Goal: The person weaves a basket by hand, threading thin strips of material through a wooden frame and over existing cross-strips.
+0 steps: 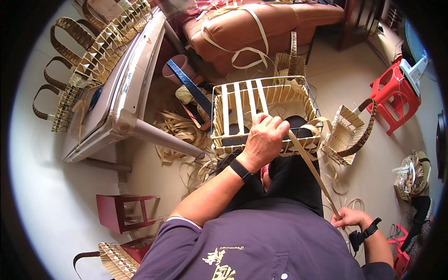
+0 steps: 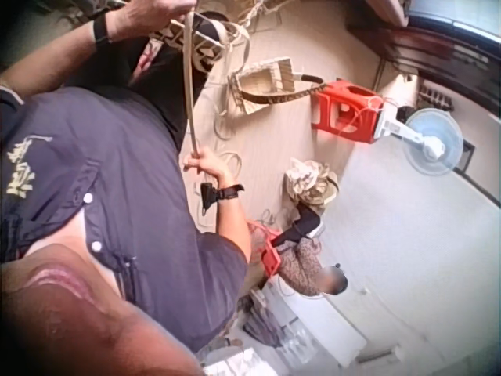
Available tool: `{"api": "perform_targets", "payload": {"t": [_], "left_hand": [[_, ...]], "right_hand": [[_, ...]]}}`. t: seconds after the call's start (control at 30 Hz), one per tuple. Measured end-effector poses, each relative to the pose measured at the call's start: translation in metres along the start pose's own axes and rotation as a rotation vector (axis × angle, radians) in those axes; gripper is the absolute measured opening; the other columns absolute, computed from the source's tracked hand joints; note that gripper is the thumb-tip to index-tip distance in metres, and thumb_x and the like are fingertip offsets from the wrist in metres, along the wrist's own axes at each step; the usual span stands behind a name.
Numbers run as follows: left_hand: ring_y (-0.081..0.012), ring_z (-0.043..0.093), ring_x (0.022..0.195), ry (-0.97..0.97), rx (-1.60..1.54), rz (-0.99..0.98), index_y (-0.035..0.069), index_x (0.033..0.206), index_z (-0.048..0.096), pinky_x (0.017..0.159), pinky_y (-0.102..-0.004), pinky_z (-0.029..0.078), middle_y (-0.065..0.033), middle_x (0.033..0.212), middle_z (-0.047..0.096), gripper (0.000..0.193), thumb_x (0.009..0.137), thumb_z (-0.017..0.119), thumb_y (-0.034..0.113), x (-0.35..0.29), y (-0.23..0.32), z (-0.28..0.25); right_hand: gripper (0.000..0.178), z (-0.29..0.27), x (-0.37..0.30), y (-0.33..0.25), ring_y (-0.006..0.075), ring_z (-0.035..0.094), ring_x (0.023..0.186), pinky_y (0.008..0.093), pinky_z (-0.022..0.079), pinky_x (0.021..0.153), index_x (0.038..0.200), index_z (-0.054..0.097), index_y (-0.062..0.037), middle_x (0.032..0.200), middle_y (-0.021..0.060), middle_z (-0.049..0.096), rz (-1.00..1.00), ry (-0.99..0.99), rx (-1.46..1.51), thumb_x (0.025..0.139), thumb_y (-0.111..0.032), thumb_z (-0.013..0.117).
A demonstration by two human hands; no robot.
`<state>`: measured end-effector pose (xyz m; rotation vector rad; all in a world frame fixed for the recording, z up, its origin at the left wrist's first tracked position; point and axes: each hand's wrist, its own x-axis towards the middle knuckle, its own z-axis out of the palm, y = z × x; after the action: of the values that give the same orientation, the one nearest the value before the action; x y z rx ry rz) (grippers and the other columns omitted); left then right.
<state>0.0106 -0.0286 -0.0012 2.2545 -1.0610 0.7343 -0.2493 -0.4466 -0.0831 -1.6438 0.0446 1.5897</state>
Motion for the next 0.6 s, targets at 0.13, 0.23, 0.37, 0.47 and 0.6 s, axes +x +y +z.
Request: {"api": "perform_targets", "payload": {"t": [0.13,0.23,0.37,0.47,0.6], "left_hand": [[-0.0322,0.066,0.093,-0.036,0.032,0.005,0.008,0.099,0.066,0.099,-0.0459,0.051,-0.0089,0.089,0.063,0.011,0.09,0.07,0.004,-0.007,0.002,-0.009],[-0.031,0.066,0.095,0.006,-0.048,0.005,0.009,0.1,0.066,0.101,-0.0453,0.05,-0.0085,0.092,0.064,0.012,0.088,0.068,0.005,-0.005,-0.003,-0.003],[-0.0328,0.067,0.098,0.0,-0.026,0.003,0.008,0.099,0.065,0.099,-0.0452,0.052,-0.0095,0.093,0.065,0.012,0.088,0.068,0.005,-0.007,-0.006,-0.008],[-0.0332,0.067,0.1,-0.047,-0.02,-0.011,0.008,0.099,0.065,0.102,-0.0459,0.052,-0.0102,0.094,0.066,0.011,0.089,0.065,0.005,-0.007,-0.003,-0.006],[-0.0332,0.068,0.101,-0.034,-0.041,0.006,0.007,0.1,0.065,0.105,-0.0462,0.053,-0.0105,0.094,0.066,0.011,0.089,0.066,0.004,-0.002,0.004,-0.009]], "right_hand": [[0.044,0.029,-0.014,0.037,0.0329,0.077,0.123,0.0314,0.062,0.065,0.146,0.057,0.0026,0.136,0.0263,0.074,-0.228,-0.14,1.21,0.109,-0.018,0.068],[0.048,0.065,0.019,0.274,0.0331,0.082,0.098,0.0265,0.057,0.05,0.144,0.045,0.0042,0.129,0.0295,0.074,0.004,0.182,1.488,0.109,-0.02,0.066],[0.044,0.085,0.044,0.305,0.0336,0.081,0.085,0.0251,0.055,0.047,0.14,0.044,0.0056,0.115,0.0341,0.074,0.267,0.492,1.743,0.112,-0.025,0.057],[0.055,0.122,0.05,0.32,0.0362,0.08,0.095,0.038,0.063,0.06,0.152,0.038,0.005,0.124,0.0334,0.073,0.556,0.393,1.654,0.113,-0.029,0.055],[0.062,0.16,0.022,0.353,0.036,0.077,0.11,0.05,0.065,0.084,0.16,0.04,0.0012,0.136,0.0268,0.072,0.669,0.714,1.075,0.114,-0.037,0.055]]}}
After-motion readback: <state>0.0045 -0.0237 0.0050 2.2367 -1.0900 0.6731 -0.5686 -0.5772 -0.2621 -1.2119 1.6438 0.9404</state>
